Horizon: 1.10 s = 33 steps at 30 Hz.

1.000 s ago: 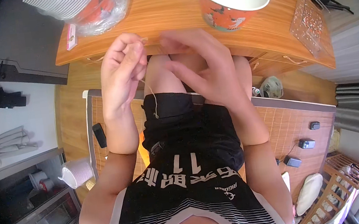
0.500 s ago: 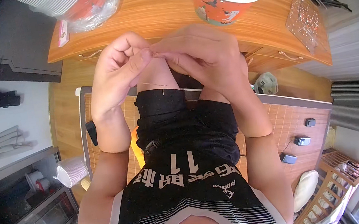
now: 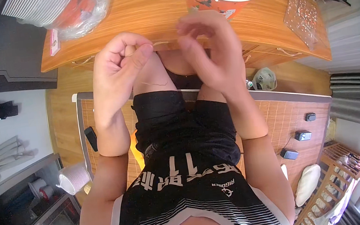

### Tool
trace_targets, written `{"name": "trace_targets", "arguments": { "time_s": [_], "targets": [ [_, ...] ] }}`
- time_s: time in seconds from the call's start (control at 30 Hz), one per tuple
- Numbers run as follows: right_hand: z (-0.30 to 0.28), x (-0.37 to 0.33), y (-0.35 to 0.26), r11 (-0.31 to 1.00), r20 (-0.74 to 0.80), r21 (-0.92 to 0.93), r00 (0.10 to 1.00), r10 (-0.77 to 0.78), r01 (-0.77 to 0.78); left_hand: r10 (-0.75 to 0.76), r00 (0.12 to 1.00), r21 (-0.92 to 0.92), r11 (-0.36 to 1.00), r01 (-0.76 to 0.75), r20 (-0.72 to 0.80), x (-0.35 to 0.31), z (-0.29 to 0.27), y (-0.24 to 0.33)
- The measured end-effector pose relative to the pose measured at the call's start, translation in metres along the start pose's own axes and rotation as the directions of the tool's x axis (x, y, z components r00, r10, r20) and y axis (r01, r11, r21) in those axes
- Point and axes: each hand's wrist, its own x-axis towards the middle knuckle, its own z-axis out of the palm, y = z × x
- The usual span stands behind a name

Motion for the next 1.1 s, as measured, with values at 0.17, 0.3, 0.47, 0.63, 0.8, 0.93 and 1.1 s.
{"name": "trace_targets", "arguments": {
  "time_s": [0.17,0.3,0.47,0.63,0.8,0.93,1.1],
  "targets": [
    [-0.011,0.012,-0.013,0.802,0.314,-0.464,0.916,-0.247,0.376,-0.041,0.997,-0.060,0.997,0.045,0.069,0.005,-0.002,-0.004],
    [-0.010,0.015,-0.014,0.807,0.391,-0.423,0.887,-0.246,0.411,-0.062,0.985,-0.129,0.988,0.084,0.163,0.008,-0.005,0.000],
    [-0.018,0.016,-0.001,0.734,0.389,-0.481,0.867,-0.312,0.480,-0.109,0.980,-0.111,0.986,0.128,0.168,0.010,-0.001,-0.001],
    [-0.021,0.016,0.005,0.736,0.394,-0.486,0.870,-0.297,0.471,-0.095,0.987,-0.023,0.995,0.099,0.128,0.008,0.004,0.000],
    [-0.020,0.005,0.010,0.918,0.256,-0.354,0.963,-0.088,0.178,0.308,0.950,0.320,0.896,-0.307,0.051,0.008,0.012,-0.006],
    [-0.018,0.000,0.007,0.922,0.196,-0.382,0.981,0.017,0.060,0.480,0.875,0.399,0.792,-0.462,0.060,0.013,0.018,-0.012],
    [-0.024,0.002,0.014,0.976,-0.051,-0.177,0.991,0.123,-0.130,0.455,0.883,0.432,0.823,-0.369,-0.113,0.013,0.023,-0.016]
  ]
}}
